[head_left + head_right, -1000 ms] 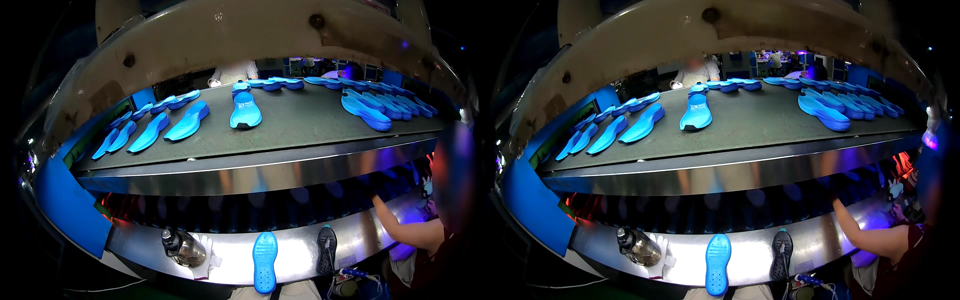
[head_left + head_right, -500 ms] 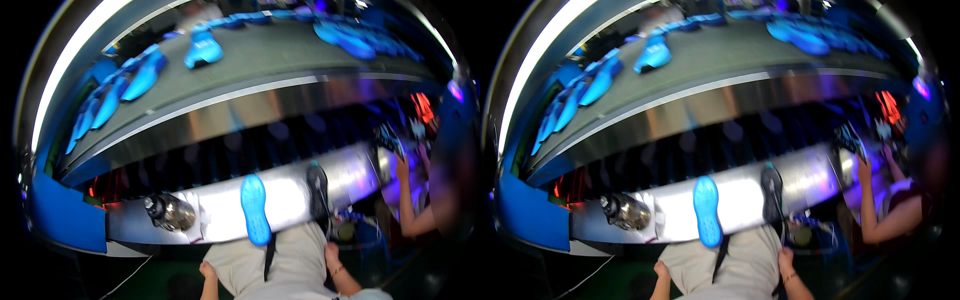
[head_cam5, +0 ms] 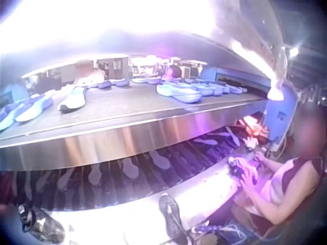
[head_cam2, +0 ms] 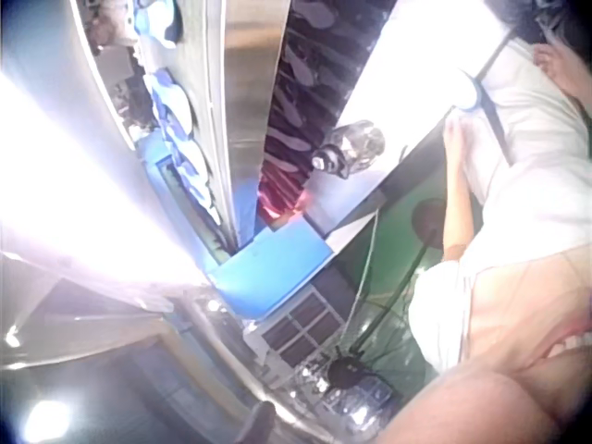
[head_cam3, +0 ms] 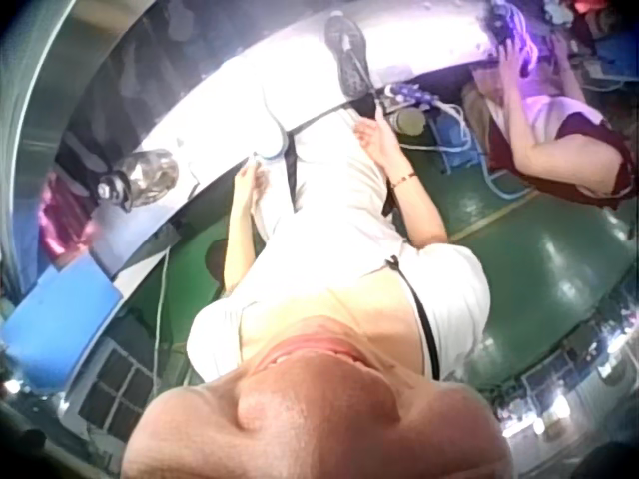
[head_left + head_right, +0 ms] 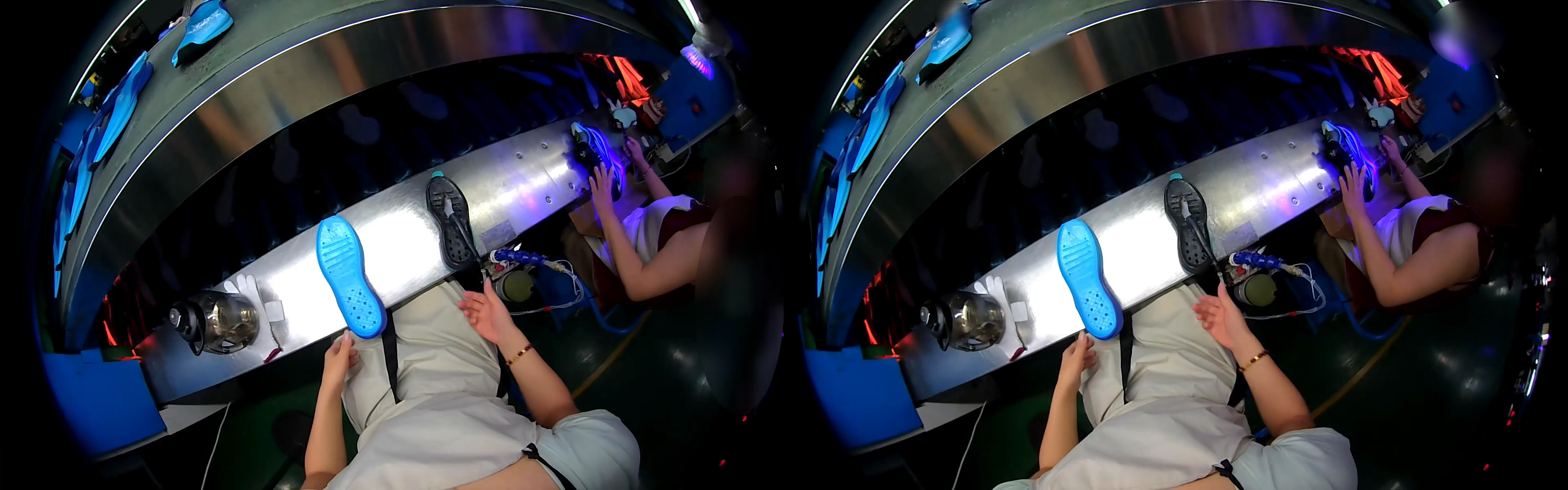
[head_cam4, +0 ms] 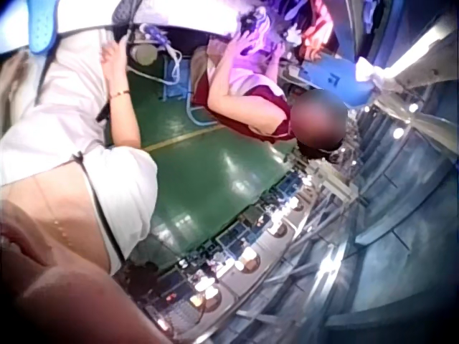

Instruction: The person applies a liquid with a brush to blue footwear soles and places them onto a moving conveyor belt.

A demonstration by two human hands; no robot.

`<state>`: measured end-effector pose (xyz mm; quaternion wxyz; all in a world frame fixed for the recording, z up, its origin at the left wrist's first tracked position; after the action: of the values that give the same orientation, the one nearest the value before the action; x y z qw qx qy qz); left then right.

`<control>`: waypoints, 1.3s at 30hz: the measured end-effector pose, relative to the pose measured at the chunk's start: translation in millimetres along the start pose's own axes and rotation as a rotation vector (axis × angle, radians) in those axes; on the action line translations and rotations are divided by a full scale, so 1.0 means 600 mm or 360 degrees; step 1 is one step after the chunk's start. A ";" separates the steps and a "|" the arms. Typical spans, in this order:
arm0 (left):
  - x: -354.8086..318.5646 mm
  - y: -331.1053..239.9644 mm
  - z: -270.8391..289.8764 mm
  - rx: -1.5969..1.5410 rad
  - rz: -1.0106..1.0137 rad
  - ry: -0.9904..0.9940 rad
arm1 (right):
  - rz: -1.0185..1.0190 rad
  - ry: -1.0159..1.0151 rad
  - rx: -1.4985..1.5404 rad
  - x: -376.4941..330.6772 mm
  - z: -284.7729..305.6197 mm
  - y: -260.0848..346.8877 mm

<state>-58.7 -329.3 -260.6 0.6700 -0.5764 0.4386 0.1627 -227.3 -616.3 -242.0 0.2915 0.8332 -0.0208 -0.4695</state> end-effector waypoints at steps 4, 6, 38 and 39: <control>0.053 0.006 -0.048 -0.0404 0.0198 0.0158 | -0.0119 0.0233 0.0630 0.064 -0.019 0.002; 0.056 -0.002 -0.071 -0.0533 0.0253 0.0224 | -0.0096 0.0314 0.0760 0.092 -0.006 0.001; 0.087 0.040 -0.057 -0.0502 -0.0097 -0.0060 | 0.1796 -0.0529 -0.0919 0.087 -0.143 0.207; 0.088 0.038 -0.056 -0.0496 -0.0094 -0.0056 | 0.1785 -0.0588 -0.0988 0.091 -0.142 0.210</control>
<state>-59.2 -369.0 -314.0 0.5847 -0.6830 0.3790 0.2190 -98.9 -697.9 -186.9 0.7095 0.4794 -0.3645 -0.3660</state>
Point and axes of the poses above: each hand's wrist, its own x-axis towards the middle knuckle, its own z-axis out of the back of the hand, y = z × x, the point moved 6 cm from there along x, towards the middle knuckle, and after that the axes turned 8 degrees about -x, right-handed, at the moved point
